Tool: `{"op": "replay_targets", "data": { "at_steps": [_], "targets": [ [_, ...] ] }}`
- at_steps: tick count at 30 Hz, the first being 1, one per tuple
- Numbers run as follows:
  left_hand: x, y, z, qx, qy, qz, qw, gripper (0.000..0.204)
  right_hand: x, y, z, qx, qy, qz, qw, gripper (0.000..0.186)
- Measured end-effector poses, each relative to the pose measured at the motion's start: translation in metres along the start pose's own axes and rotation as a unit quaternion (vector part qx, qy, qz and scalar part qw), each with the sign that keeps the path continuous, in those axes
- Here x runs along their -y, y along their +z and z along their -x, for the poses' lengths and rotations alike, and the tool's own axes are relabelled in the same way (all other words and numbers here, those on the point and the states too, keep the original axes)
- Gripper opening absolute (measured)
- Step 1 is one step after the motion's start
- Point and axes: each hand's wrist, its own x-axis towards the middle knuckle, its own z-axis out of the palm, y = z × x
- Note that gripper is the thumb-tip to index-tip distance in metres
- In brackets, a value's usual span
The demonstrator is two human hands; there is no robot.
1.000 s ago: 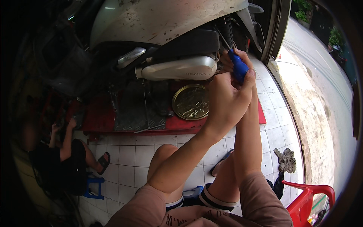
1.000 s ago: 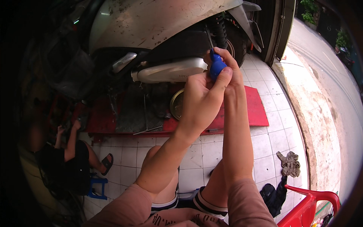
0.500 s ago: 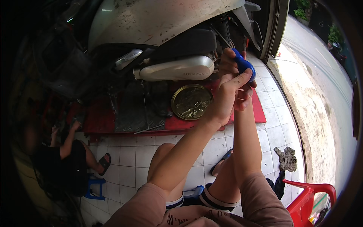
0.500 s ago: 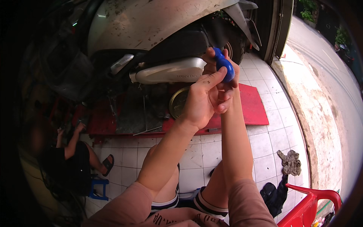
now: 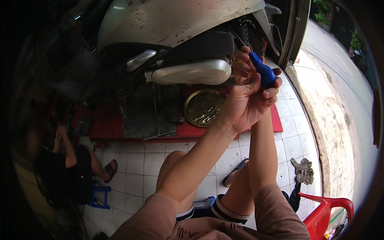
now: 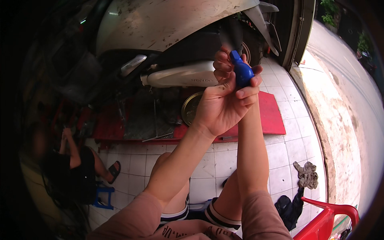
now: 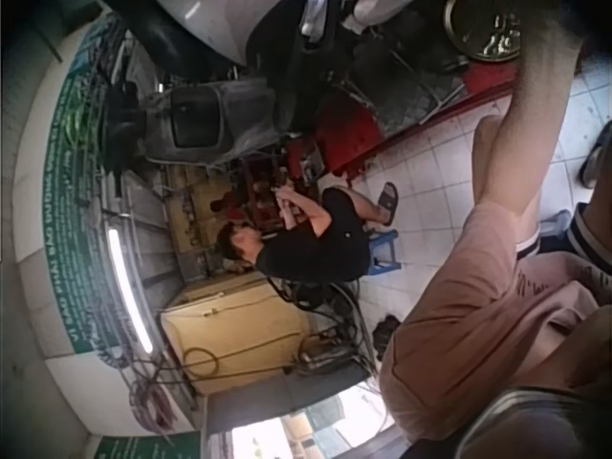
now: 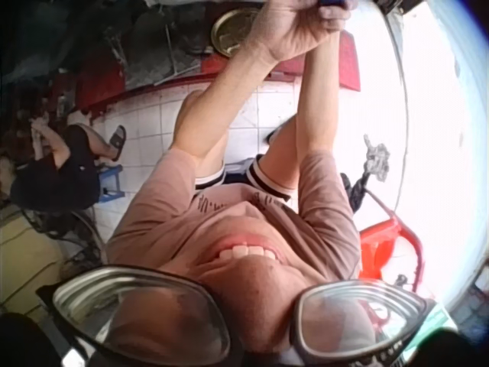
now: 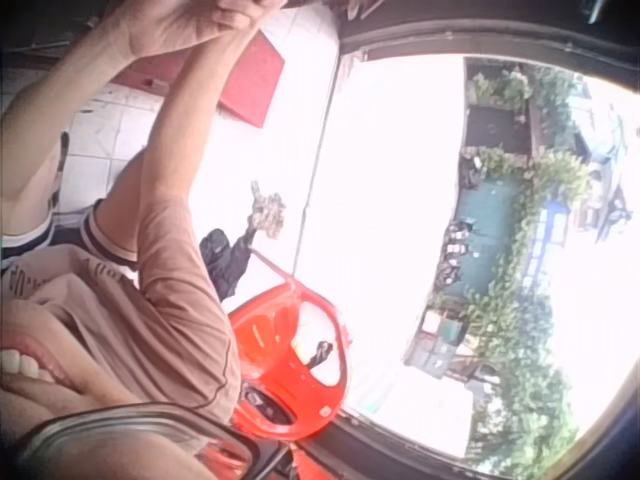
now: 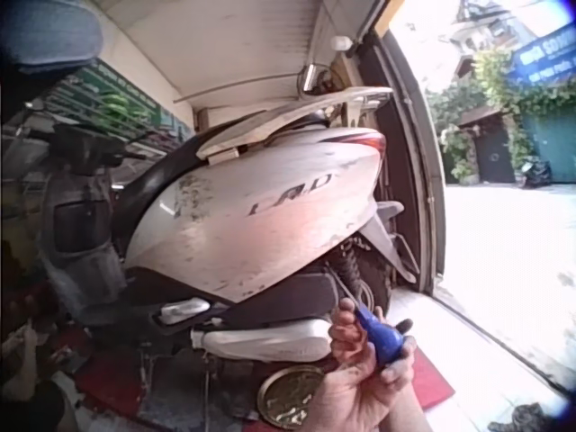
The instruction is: The person sits on a low stool in a workshop and uses a blue screwdriver to loosen a bolt on the side of a white scooter. They then switch to a T-handle wrench to continue loosening the bolt, working on the engine area while another person stands nearby.
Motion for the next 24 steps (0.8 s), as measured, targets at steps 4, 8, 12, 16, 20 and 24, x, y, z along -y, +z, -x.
{"op": "replay_targets", "data": {
  "at_steps": [4, 8, 12, 16, 20, 24],
  "targets": [
    [0.002, 0.011, 0.004, -0.056, 0.07, -0.106, 0.99, 0.036, -0.011, 0.019, 0.009, -0.121, -0.065, 0.021, 0.99, 0.045],
    [-0.02, 0.028, 0.015, -0.226, -0.015, -0.354, 0.907, 0.036, 0.003, 0.016, 0.008, -0.157, -0.029, 0.105, 0.982, 0.042],
    [-0.025, 0.034, 0.018, -0.259, -0.023, -0.487, 0.834, 0.039, 0.019, 0.011, 0.012, -0.21, 0.015, 0.201, 0.957, 0.035],
    [-0.02, 0.026, 0.02, -0.212, 0.002, -0.356, 0.91, 0.035, 0.018, 0.01, 0.004, -0.101, 0.056, 0.206, 0.972, 0.037],
    [-0.015, 0.01, 0.018, -0.129, 0.021, -0.178, 0.975, 0.032, -0.009, 0.021, -0.003, -0.173, -0.042, 0.152, 0.972, 0.039],
    [0.003, -0.003, 0.005, -0.018, 0.019, -0.06, 0.998, 0.032, -0.005, 0.013, 0.009, -0.05, -0.034, 0.009, 0.998, 0.039]
  ]
}}
